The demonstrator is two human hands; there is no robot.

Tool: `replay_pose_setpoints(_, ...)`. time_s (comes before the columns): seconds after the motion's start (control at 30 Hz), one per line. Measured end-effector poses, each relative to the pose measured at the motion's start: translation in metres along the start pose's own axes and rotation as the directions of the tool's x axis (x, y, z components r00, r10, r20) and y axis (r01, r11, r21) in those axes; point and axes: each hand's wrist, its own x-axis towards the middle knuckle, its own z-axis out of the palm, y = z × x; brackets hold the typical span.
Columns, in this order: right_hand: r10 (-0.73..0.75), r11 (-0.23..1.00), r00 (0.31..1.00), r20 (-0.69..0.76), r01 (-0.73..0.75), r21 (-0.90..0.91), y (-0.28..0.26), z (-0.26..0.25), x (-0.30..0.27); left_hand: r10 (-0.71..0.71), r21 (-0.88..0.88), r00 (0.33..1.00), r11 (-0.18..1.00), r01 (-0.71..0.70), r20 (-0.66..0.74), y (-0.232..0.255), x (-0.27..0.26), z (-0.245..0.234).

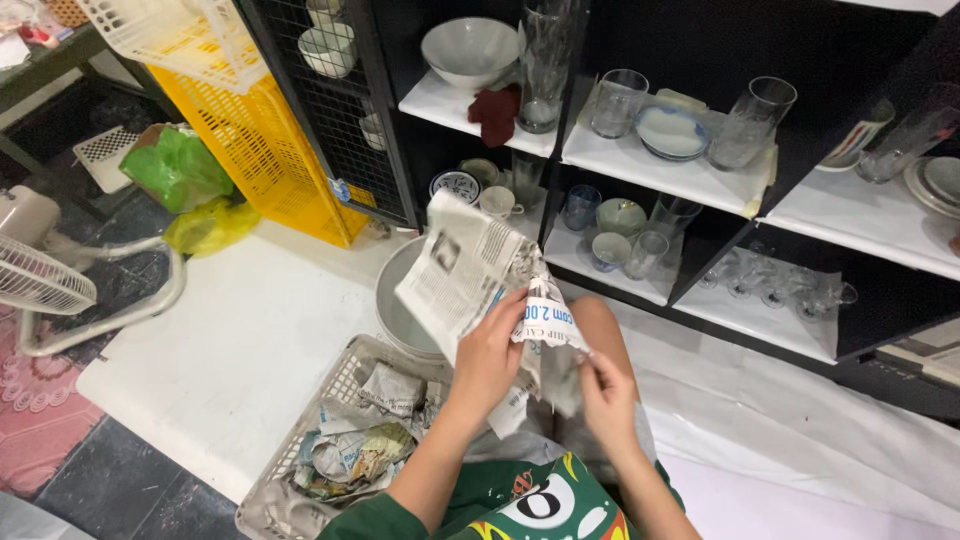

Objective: The person sits on the floor and wraps small ceramic dishes and glassware in newspaper. They dip the items in a bucket of water, wipe them with a cloth, then fold newspaper around each item and place the wrapped bundle into a plastic basket.

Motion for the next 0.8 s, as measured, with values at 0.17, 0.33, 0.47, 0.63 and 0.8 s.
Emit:
replay_pose_setpoints(0.17,-0.107,0.993,0.988,-0.110,0.112,0.047,-0.047,-0.038,0.020,0.081,0.160,0.994,0.983,-0.092,0.071,-0.006,0.002,-0.017)
replay_pose_setpoints(0.33,-0.352,0.922,0.922,-0.158,0.314,-0.227,-0.077,-0.081,0.032,0.074,0.289,0.992,0.952,-0.100,0.101,-0.016,0.002,-0.030)
replay_pose_setpoints(0.47,-0.453,0.834,0.877,-0.160,0.353,-0.424,-0.078,-0.102,0.029,0.135,0.317,0.990,0.938,-0.140,0.037,-0.019,0.005,-0.030)
replay_pose_setpoints(0.63,-0.115,0.993,0.979,-0.166,0.119,0.013,-0.024,-0.111,0.039,0.244,0.320,0.969,0.921,-0.221,-0.032,-0.019,0.011,-0.022)
replay_pose_setpoints(0.8,0.143,0.982,0.983,0.117,-0.156,0.107,0.035,-0.111,0.032,0.334,0.384,0.926,0.889,-0.249,-0.175,-0.019,0.037,-0.002)
